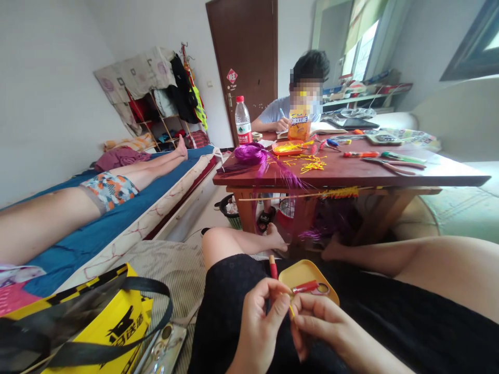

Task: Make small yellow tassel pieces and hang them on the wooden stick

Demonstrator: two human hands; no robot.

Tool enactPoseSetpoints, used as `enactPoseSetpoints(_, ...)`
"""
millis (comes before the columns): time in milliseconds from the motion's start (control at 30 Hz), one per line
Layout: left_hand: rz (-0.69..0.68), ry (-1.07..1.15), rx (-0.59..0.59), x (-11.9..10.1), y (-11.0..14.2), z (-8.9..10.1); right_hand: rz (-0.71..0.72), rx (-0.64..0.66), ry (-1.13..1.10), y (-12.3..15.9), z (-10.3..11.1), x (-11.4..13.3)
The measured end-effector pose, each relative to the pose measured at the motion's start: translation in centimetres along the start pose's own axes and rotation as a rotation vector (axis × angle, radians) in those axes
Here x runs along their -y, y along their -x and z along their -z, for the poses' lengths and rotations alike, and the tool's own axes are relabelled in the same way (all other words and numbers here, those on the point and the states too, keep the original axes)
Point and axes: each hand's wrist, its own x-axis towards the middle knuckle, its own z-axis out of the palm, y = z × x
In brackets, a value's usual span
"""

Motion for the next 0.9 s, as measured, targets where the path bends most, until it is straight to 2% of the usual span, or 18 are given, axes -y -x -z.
enactPoseSetpoints(100,0.013,-0.026,0.061,0.11,-0.05,0.07,0.018,-0.003,0.018,-0.01,-0.09,-0.13)
enactPoseSetpoints(300,0.002,0.006,-0.015,-0.33,-0.17,-0.03,0.025,-0.039,0.010,-0.09,-0.09,-0.53)
enactPoseSetpoints(600,-0.036,-0.013,-0.024,-0.18,0.16,-0.17,0.042,-0.165,-0.013,-0.40,-0.30,-0.83)
enactPoseSetpoints(900,-0.063,-0.020,-0.018,-0.43,0.16,-0.04,0.070,-0.187,-0.043,-0.37,-0.29,-0.59)
